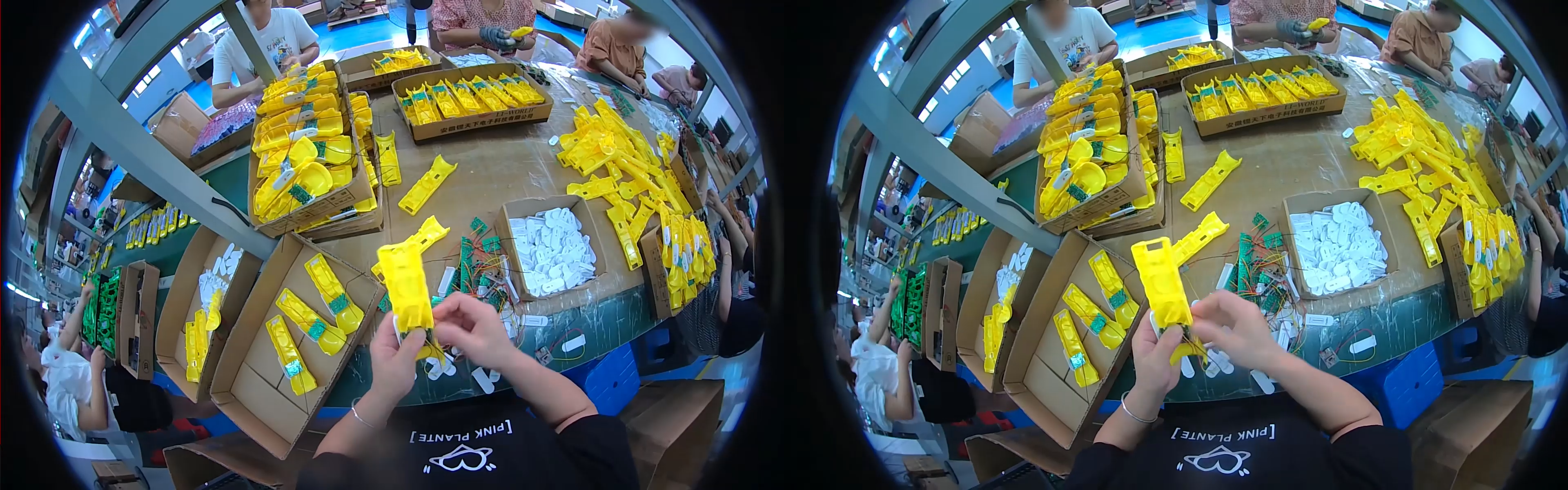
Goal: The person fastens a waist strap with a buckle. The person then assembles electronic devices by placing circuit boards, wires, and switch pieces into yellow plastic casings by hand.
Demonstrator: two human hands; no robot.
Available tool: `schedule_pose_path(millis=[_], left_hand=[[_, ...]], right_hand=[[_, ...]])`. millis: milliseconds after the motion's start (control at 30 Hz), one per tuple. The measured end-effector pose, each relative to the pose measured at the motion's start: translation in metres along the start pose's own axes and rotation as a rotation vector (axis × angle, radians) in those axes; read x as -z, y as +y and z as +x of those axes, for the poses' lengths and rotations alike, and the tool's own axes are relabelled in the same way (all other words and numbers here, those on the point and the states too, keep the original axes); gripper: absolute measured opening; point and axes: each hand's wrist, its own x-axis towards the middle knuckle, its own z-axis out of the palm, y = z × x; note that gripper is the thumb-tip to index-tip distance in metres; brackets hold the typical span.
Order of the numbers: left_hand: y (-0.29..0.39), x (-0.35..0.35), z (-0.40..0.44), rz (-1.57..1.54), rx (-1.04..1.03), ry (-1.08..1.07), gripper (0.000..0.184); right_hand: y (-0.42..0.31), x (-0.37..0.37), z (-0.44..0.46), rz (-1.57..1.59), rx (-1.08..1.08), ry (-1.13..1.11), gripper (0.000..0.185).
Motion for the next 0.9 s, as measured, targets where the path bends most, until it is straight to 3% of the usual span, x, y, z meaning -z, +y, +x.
schedule_pose_path(millis=[33, 67, 133, 200, 267, 300, 333, 433, 467, 500, 533, 600, 667, 733, 800, 900], left_hand=[[0.006, -0.004, 0.005, -0.197, 0.095, -0.004, 0.028], [0.012, -0.004, 0.011, -0.197, 0.084, -0.001, 0.028], [0.025, 0.001, 0.017, -0.293, 0.179, -0.009, 0.025], [0.016, 0.011, 0.026, -0.281, 0.136, -0.021, 0.03], [0.015, 0.013, 0.034, -0.043, -0.016, 0.017, 0.035], [0.011, 0.025, 0.039, 0.189, -0.082, 0.002, 0.041], [0.013, 0.032, 0.038, 0.195, -0.073, 0.005, 0.041], [0.03, 0.04, 0.041, 0.997, -0.191, -0.201, 0.076], [0.038, 0.036, 0.039, 0.994, -0.19, -0.211, 0.076], [0.045, 0.032, 0.037, 1.047, -0.103, -0.249, 0.077], [0.048, 0.03, 0.036, 1.099, -0.016, -0.281, 0.077], [0.04, 0.035, 0.034, 1.022, -0.122, -0.297, 0.074], [0.032, 0.037, 0.029, 0.949, -0.222, -0.32, 0.072], [0.026, 0.034, 0.024, 0.325, 0.203, -0.27, 0.055], [0.019, 0.028, 0.023, 0.202, 0.219, -0.253, 0.05], [0.009, 0.021, 0.018, 0.034, 0.207, -0.199, 0.045]], right_hand=[[-0.002, 0.005, 0.006, 0.277, -0.025, -0.03, 0.027], [-0.002, 0.009, 0.01, 0.554, -0.054, -0.064, 0.029], [0.016, 0.016, 0.01, 0.534, -0.008, -0.184, 0.033], [0.033, 0.014, 0.002, 0.081, -0.149, -0.617, 0.033], [0.025, -0.014, -0.016, 0.088, -0.338, -0.426, 0.03], [0.015, -0.016, -0.02, 0.238, -0.441, -0.335, 0.026], [0.0, -0.012, -0.02, 0.248, -0.446, -0.335, 0.026], [-0.027, 0.02, -0.002, -0.256, -0.235, -0.295, 0.022], [-0.028, 0.03, 0.003, -0.369, -0.145, -0.266, 0.022], [-0.033, 0.037, 0.008, -0.718, -0.084, -0.238, 0.024], [-0.033, 0.04, 0.01, -0.723, -0.084, -0.239, 0.024], [-0.026, 0.043, 0.016, -1.185, 0.123, -0.135, 0.025], [-0.015, 0.047, 0.024, -1.224, 0.09, -0.14, 0.027], [-0.011, 0.054, 0.036, -1.385, 0.454, 0.117, 0.028], [-0.024, 0.051, 0.039, -1.429, 0.522, 0.24, 0.026], [-0.032, 0.042, 0.034, -1.204, 0.482, 0.446, 0.018]])
